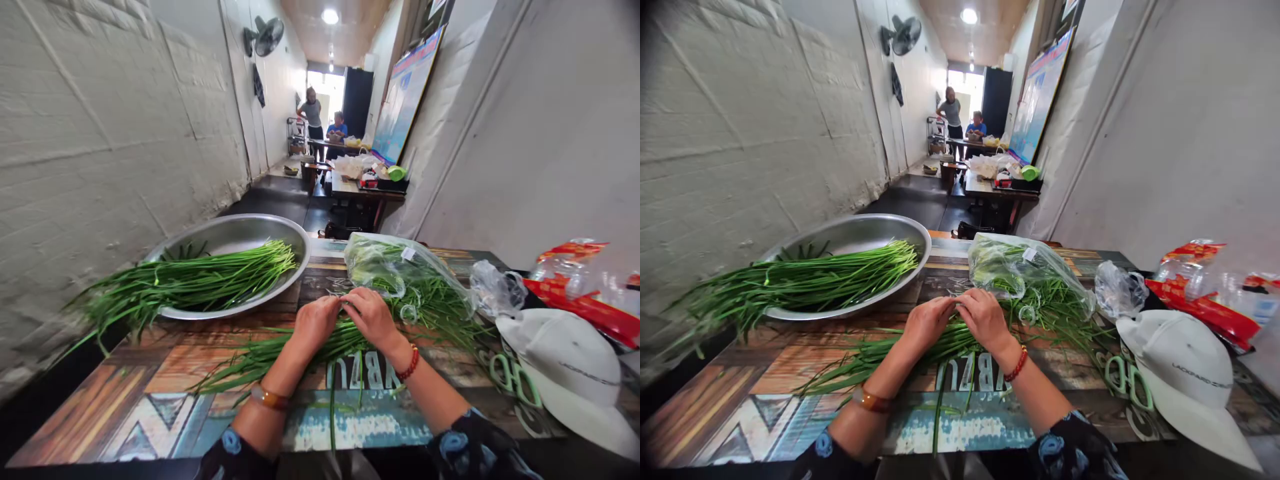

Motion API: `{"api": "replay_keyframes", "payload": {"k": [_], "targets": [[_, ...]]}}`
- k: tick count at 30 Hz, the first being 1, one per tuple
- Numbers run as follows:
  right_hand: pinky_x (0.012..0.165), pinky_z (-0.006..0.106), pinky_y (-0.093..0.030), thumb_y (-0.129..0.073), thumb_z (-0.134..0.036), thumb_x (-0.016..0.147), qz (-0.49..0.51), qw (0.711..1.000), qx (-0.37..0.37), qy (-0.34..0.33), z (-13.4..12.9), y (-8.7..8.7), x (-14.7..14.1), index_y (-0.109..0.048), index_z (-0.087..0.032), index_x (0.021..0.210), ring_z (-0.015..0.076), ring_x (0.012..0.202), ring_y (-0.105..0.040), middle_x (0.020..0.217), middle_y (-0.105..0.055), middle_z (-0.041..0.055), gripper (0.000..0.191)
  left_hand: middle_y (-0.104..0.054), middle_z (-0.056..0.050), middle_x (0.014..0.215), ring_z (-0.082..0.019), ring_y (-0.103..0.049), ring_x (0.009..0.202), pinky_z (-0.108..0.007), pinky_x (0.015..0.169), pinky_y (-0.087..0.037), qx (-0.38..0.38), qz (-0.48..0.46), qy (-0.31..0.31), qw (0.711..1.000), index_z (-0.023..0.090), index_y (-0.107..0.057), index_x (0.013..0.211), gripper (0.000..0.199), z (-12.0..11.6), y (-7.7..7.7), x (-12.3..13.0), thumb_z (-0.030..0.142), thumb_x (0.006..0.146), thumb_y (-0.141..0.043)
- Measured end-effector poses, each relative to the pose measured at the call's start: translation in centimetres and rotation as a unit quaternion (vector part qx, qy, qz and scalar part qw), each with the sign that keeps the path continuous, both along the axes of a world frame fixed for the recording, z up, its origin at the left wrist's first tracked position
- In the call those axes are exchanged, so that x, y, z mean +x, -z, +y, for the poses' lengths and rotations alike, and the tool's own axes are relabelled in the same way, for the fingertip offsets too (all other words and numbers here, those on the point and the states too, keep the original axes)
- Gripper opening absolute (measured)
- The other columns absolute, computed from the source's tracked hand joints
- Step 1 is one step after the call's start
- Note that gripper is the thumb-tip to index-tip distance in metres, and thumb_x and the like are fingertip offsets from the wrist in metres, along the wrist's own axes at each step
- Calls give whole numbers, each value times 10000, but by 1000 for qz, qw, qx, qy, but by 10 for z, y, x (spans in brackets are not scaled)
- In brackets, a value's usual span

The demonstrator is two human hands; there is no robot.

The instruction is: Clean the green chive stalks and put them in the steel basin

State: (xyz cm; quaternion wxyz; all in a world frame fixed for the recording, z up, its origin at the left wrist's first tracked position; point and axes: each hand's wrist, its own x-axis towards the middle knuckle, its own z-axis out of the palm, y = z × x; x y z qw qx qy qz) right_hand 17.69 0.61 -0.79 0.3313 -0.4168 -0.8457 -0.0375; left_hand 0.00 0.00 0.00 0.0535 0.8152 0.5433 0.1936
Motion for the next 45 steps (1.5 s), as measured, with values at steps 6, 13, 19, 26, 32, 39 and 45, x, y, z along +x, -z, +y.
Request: {"api": "replay_keyframes", "payload": {"k": [6, 13, 19, 26, 32, 39, 45], "targets": [[794, 338, -424, -503, -241, 977, -20, 1000, 8, -10, 9, 1, 2, -651, -211, 962, 201, 879, -602, 932, -681, 52, 151, -728, -58, 943, -183, -693, 850, -254, 681, -433, -9, 32, 18, 999, 193, -640, 997, 278, 0, 0, 2, 257, 1015, -370], [795, 332, -418, -503, -215, 971, 68, 997, -15, 23, 5, 12, 14, -632, -195, 937, 191, 856, -603, 894, -678, 46, 135, -720, -67, 948, -190, -685, 867, -260, 701, -440, -15, 42, 0, 999, 208, -623, 1028, 265, 1, 1, 2, 289, 1020, -370], [797, 347, -419, -529, -220, 955, 59, 998, -4, 27, 1, 9, 15, -647, -192, 915, 201, 851, -614, 882, -684, 51, 127, -676, -62, 985, -180, -664, 841, -253, 676, -435, -8, 30, 6, 999, 222, -625, 1110, 275, 1, 2, 4, 304, 1014, -381], [745, 294, -462, -574, -225, 894, 234, 967, -97, 6, 3, 6, 13, -658, -197, 804, 161, 773, -609, 801, -669, 26, 127, -664, -53, 910, -169, -630, 811, -245, 660, -398, -24, 5, 17, 1000, 208, -656, 949, 308, 2, 0, 7, 322, 1013, -377], [698, 283, -451, -547, -256, 886, 317, 938, -119, 70, 12, 3, 30, -620, -190, 758, 149, 707, -570, 747, -625, 11, 162, -672, -41, 873, -157, -618, 795, -241, 689, -396, -23, -73, 6, 997, 199, -647, 878, 284, 6, 0, 2, 294, 997, -407], [833, 331, -488, -522, -298, 943, 234, 969, -74, 7, 5, 0, 18, -650, -208, 948, 188, 893, -617, 927, -672, 63, 157, -684, -45, 875, -160, -625, 792, -241, 696, -409, -18, -90, 27, 995, 201, -652, 912, 263, 3, 0, 4, 298, 993, -421], [717, 288, -487, -560, -314, 915, 282, 952, -122, 6, 5, 4, 8, -647, -201, 779, 155, 724, -608, 767, -673, 21, 197, -664, -38, 824, -145, -607, 742, -230, 689, -419, -19, -120, 74, 990, 192, -658, 892, 300, 4, 3, 6, 337, 997, -417]]}}
